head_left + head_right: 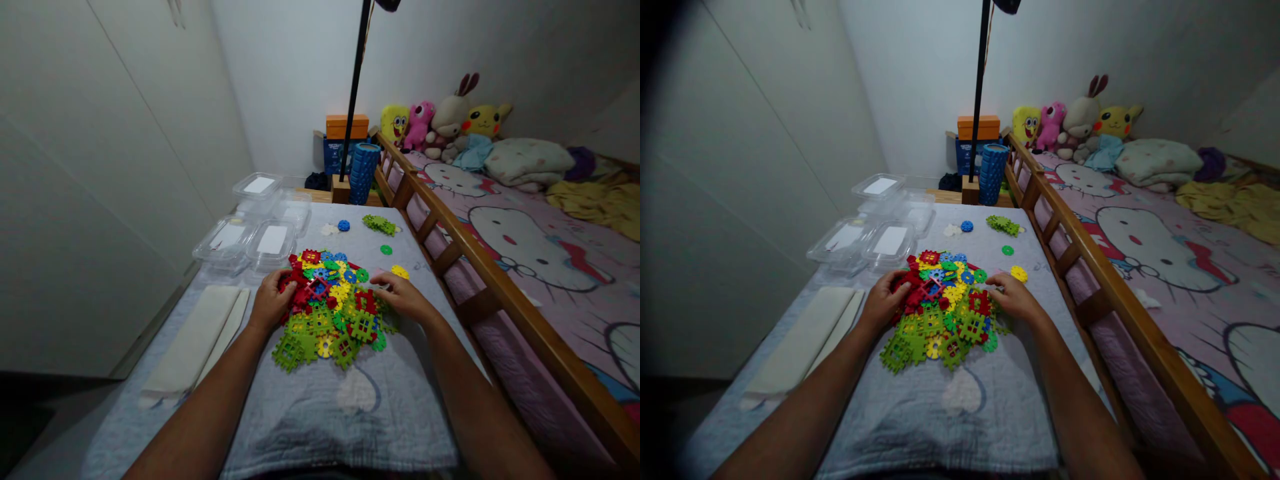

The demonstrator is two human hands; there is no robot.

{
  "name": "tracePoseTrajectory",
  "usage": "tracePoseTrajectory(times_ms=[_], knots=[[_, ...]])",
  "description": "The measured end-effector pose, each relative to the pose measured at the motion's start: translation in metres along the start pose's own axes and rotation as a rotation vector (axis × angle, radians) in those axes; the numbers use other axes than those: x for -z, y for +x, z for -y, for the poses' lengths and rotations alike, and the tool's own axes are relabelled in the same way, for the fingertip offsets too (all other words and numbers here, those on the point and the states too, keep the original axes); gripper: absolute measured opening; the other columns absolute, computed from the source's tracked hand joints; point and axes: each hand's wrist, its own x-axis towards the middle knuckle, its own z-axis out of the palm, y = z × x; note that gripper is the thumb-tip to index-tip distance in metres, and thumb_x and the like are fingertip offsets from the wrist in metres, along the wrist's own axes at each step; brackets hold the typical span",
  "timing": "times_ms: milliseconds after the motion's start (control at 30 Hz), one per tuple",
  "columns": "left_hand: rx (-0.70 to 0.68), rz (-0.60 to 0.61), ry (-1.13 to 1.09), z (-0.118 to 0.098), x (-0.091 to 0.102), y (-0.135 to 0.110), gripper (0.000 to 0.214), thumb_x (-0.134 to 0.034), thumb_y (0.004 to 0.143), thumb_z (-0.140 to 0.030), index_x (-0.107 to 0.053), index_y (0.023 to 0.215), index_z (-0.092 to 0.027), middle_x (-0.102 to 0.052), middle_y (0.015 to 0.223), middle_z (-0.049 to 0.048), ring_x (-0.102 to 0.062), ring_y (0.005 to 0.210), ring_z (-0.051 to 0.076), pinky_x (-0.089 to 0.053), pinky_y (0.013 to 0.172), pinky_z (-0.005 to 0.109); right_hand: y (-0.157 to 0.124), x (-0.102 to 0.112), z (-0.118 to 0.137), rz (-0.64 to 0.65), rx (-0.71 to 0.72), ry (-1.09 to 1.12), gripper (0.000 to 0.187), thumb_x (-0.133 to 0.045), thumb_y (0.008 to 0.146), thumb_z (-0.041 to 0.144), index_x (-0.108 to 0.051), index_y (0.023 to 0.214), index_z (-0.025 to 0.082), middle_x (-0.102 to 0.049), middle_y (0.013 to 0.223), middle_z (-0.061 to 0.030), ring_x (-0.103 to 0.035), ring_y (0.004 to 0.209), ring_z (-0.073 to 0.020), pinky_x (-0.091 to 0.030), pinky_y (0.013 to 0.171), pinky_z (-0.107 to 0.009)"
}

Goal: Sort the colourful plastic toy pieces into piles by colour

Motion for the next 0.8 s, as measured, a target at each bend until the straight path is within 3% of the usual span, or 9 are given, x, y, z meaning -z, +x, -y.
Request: tracePoseTrajectory(times_ms=[200, 367, 567, 700, 800], knots=[[0.000, -0.002, -0.004, 0.000, 0.000, 0.000, 0.038, -0.058, 0.083, -0.043, -0.067, 0.111, -0.019, -0.071, 0.110, 0.0098, -0.065, 0.105, 0.028, -0.050, 0.098, 0.044, -0.013, -0.004, 0.002, 0.054, 0.093, -0.053, 0.020, -0.065, 0.076, 0.022, -0.074, 0.094, 0.021, -0.072, 0.098, -0.0048, -0.063, 0.097, -0.0229, -0.046, 0.091, -0.036], [0.012, 0.001, 0.020, 0.001, 0.000, -0.001, 0.039, -0.057, 0.083, -0.043, -0.067, 0.112, -0.018, -0.071, 0.110, 0.0097, -0.064, 0.105, 0.028, -0.049, 0.099, 0.045, -0.013, -0.012, 0.004, -0.003, 0.062, 0.000, 0.008, -0.065, 0.076, 0.021, -0.070, 0.082, 0.022, -0.070, 0.090, -0.0023, -0.062, 0.089, -0.0204, -0.047, 0.086, -0.033], [0.015, 0.010, 0.022, 0.002, -0.001, -0.001, 0.038, -0.058, 0.083, -0.044, -0.067, 0.111, -0.020, -0.071, 0.107, 0.0080, -0.065, 0.103, 0.027, -0.051, 0.097, 0.043, -0.015, -0.016, 0.007, 0.022, 0.029, 0.104, 0.028, -0.069, 0.071, 0.019, -0.073, 0.098, 0.024, -0.073, 0.100, -0.0039, -0.065, 0.096, -0.0231, -0.050, 0.089, -0.037], [0.024, 0.003, 0.023, 0.002, -0.001, -0.001, 0.039, -0.057, 0.083, -0.044, -0.067, 0.112, -0.019, -0.072, 0.108, 0.0089, -0.066, 0.102, 0.027, -0.052, 0.095, 0.043, -0.016, -0.017, 0.008, 0.017, -0.026, 0.209, 0.023, -0.068, 0.072, 0.022, -0.073, 0.094, 0.025, -0.073, 0.096, -0.0041, -0.066, 0.090, -0.0225, -0.052, 0.084, -0.037], [0.034, 0.007, 0.024, 0.001, -0.001, -0.001, 0.041, -0.057, 0.083, -0.045, -0.067, 0.112, -0.019, -0.072, 0.108, 0.0090, -0.066, 0.101, 0.027, -0.052, 0.095, 0.043, -0.015, -0.019, 0.007, -0.063, -0.063, 0.312, 0.021, -0.069, 0.074, 0.031, -0.071, 0.093, 0.024, -0.071, 0.094, -0.0040, -0.065, 0.088, -0.0211, -0.053, 0.080, -0.034]])
